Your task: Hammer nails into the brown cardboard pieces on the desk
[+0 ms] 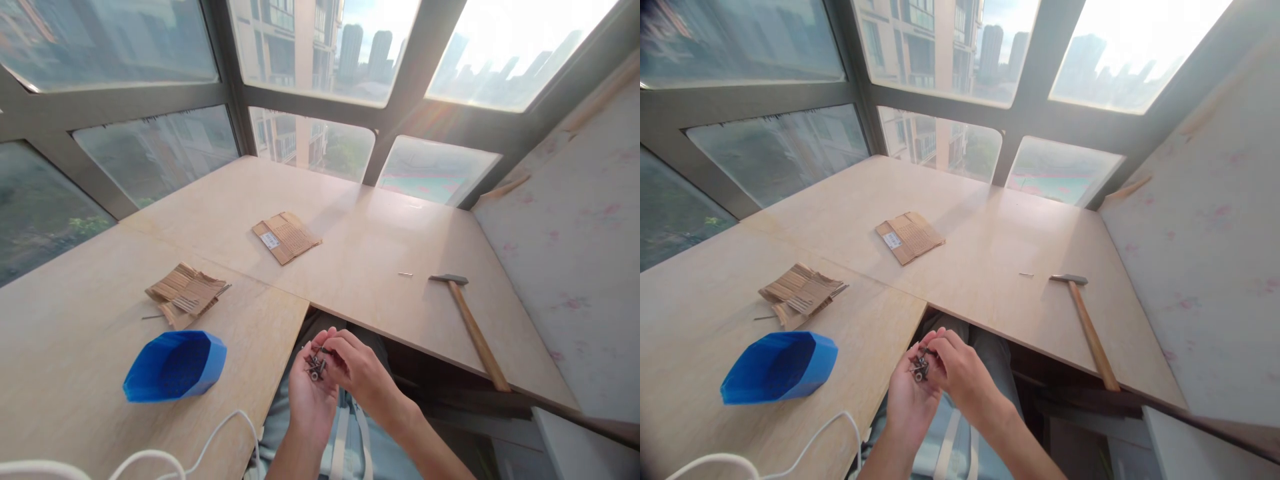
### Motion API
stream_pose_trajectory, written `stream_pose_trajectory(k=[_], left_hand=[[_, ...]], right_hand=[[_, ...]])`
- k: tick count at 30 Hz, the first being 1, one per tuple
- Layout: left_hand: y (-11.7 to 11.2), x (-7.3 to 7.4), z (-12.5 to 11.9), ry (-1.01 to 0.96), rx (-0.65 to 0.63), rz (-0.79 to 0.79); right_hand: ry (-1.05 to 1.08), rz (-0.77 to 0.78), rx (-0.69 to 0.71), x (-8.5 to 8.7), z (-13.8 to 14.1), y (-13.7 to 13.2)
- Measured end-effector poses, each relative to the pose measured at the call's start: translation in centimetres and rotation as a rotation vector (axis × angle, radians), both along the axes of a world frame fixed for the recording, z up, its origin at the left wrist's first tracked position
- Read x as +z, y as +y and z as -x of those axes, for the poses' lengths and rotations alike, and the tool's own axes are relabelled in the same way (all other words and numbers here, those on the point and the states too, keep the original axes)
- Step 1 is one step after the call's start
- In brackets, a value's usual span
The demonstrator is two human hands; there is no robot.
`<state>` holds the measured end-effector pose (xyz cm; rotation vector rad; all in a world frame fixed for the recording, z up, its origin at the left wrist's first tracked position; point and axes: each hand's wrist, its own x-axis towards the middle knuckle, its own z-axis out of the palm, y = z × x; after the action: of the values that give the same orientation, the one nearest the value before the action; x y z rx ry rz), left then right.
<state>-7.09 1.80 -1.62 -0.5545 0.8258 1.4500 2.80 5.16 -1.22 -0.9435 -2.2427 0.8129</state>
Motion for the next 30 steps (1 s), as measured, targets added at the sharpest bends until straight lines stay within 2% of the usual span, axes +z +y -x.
stream_pose_trajectory(k=[3, 5, 9, 10, 12, 16, 20, 24, 30], left_hand=[[-0.2, -0.4, 0.7, -0.007, 0.096, 0.028], [-0.3, -0.8, 1.3, -0.005, 0.154, 0.051], [-0.4, -1.4, 2.9, 0.042, 0.201, 0.052], [-0.4, -1.6, 3.3, 0.058, 0.203, 0.046], [-0.6, -1.8, 3.8, 0.085, 0.199, 0.043], [-1.4, -2.5, 3.9, 0.096, 0.19, 0.077], [-2.5, -3.3, 3.5, 0.054, 0.166, 0.143], [-3.5, -3.9, 3.2, 0.016, 0.118, 0.161], [-3.8, -4.3, 2.9, 0.001, 0.042, 0.144]], right_hand=[[0.033, 0.149, 0.018, -0.2, 0.9, 0.8], [0.083, 0.37, 0.016, -0.4, 1.8, 1.5], [0.311, 0.942, 0.034, -1.0, 4.6, 4.1], [0.355, 1.031, 0.042, -1.2, 5.5, 5.0], [0.393, 1.113, 0.034, -1.7, 7.7, 6.9], [0.178, 1.008, -0.029, -3.2, 12.8, 10.7], [-0.014, 0.92, -0.003, -4.8, 16.9, 13.2], [-0.154, 0.833, 0.024, -5.3, 18.7, 14.5], [-0.216, 0.788, 0.038, -4.8, 19.2, 15.1]])
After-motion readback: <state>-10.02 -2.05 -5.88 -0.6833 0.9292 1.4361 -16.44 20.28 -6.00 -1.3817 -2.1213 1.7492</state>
